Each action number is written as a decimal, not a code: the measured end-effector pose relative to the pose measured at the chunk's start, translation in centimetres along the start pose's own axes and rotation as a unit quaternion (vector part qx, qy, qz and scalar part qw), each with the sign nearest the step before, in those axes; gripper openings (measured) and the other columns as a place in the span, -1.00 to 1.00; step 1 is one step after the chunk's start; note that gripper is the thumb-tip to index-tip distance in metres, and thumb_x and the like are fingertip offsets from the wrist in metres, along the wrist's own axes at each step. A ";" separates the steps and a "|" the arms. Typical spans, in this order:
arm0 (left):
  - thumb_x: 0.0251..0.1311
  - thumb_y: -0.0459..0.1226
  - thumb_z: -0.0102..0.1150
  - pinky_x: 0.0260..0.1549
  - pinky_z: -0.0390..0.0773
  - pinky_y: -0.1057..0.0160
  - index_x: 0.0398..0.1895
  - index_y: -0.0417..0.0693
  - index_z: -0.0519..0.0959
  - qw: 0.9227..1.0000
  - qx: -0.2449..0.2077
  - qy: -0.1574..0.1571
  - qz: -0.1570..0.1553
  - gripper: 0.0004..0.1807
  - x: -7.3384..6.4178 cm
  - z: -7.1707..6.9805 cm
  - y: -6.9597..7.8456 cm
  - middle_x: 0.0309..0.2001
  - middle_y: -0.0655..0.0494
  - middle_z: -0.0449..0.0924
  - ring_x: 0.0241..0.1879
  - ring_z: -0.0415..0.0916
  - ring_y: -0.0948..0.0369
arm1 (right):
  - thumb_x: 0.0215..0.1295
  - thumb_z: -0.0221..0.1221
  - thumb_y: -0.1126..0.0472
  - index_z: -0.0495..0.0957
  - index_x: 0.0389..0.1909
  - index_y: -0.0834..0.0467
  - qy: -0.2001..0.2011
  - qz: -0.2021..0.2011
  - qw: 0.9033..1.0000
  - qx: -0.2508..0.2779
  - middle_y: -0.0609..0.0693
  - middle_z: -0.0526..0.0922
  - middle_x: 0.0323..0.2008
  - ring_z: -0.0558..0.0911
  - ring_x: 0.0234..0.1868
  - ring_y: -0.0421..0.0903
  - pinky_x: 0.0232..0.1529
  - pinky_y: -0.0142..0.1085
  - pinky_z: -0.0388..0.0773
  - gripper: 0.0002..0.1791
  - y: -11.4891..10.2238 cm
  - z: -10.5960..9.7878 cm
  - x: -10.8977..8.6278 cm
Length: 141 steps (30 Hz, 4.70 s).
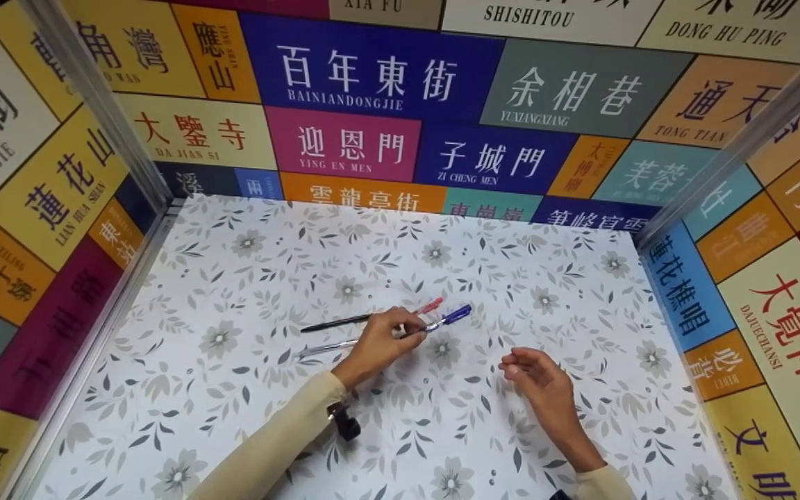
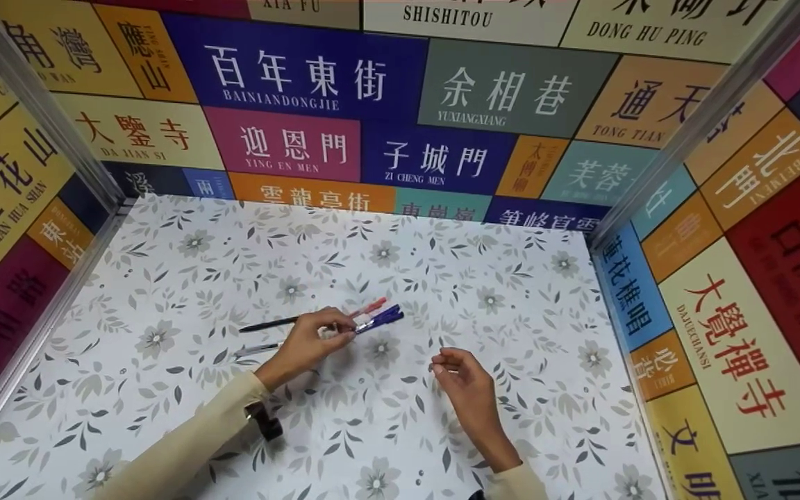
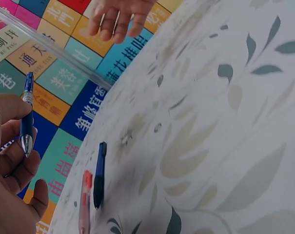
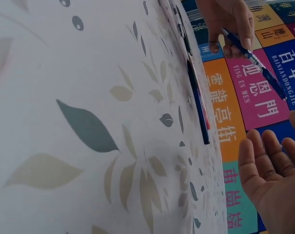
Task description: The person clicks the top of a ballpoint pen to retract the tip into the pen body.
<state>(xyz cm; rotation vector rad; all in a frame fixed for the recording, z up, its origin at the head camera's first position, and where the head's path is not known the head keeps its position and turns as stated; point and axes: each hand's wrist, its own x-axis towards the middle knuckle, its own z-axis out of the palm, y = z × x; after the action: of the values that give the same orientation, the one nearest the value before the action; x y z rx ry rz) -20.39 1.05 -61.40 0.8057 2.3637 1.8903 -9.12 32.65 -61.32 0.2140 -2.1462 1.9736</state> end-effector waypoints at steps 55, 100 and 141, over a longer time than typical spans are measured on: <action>0.44 -0.30 0.46 0.00 0.67 -0.07 -0.02 -0.05 0.85 0.994 -0.109 0.008 0.024 -0.87 -2.4 4.0 5.2 -0.18 0.04 0.79 -0.17 0.65 0.25 | 0.51 0.19 0.60 0.39 0.38 0.56 -0.039 -0.061 0.995 0.076 0.31 0.68 0.06 0.78 0.01 0.00 0.04 -0.16 0.77 -0.53 -6.5 6.1 3.0; 0.42 -0.32 0.46 0.09 0.67 -0.13 -0.01 -0.12 0.81 0.987 -0.146 -0.061 -0.009 -0.85 -3.7 4.9 6.5 -0.11 0.03 0.80 -0.08 0.65 0.28 | 0.38 0.29 0.66 0.40 0.55 0.35 -0.121 -0.119 0.985 -0.021 0.37 0.66 0.00 0.77 0.05 0.06 0.11 -0.24 0.74 -0.27 -7.9 5.3 3.9; 0.42 -0.34 0.44 0.11 0.65 0.07 -0.06 -0.18 0.76 0.985 -0.154 -0.074 -0.009 -0.87 -3.3 4.3 6.4 -0.16 -0.12 0.75 -0.10 0.63 0.31 | 0.39 0.32 0.62 0.41 0.51 0.35 -0.199 -0.090 0.976 0.005 0.43 0.67 -0.01 0.79 0.00 0.05 0.04 -0.26 0.76 -0.30 -7.7 4.8 5.9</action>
<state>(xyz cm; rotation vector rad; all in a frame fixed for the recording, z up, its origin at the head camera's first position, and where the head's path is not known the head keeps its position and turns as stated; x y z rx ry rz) -13.74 4.56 -57.68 0.8549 1.9228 2.0393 -13.21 27.46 -52.77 0.8383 -2.2437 1.9678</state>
